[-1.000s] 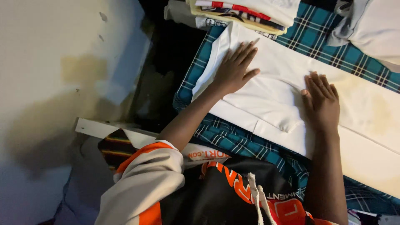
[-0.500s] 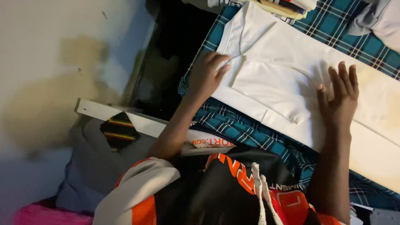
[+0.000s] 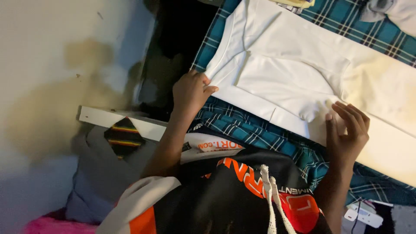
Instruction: Folding various items of clothing including t-shirts and jerseys on a bed.
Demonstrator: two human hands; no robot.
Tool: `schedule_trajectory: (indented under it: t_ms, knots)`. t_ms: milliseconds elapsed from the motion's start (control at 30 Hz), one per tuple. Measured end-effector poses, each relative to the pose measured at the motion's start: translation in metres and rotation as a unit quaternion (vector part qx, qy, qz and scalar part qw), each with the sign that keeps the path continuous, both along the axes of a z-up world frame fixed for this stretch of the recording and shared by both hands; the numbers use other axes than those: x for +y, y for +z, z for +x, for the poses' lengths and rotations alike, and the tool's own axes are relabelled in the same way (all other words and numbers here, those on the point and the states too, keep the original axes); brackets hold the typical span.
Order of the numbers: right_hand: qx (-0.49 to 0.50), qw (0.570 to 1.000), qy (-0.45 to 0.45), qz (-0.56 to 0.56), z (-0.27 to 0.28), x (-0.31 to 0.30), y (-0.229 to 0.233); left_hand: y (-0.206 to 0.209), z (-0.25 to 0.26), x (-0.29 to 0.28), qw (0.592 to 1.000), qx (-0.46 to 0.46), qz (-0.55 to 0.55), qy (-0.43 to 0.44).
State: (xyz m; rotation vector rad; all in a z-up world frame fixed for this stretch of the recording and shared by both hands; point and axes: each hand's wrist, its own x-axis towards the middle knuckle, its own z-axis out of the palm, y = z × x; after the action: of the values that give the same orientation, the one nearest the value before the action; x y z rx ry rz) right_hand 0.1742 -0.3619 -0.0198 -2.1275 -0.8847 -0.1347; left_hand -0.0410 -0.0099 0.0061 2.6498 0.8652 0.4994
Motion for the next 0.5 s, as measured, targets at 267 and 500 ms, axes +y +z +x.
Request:
schedule_trajectory:
  t_ms: [267, 500]
  knots:
    - [-0.022, 0.996, -0.066, -0.052, 0.001, -0.051, -0.018, -0.011, -0.012, 0.012, 0.989, 0.065, -0.133, 0.005]
    - [-0.014, 0.991, -0.110, -0.075, -0.003, -0.060, -0.003, 0.003, -0.017, 0.017, 0.951, 0.111, -0.288, 0.022]
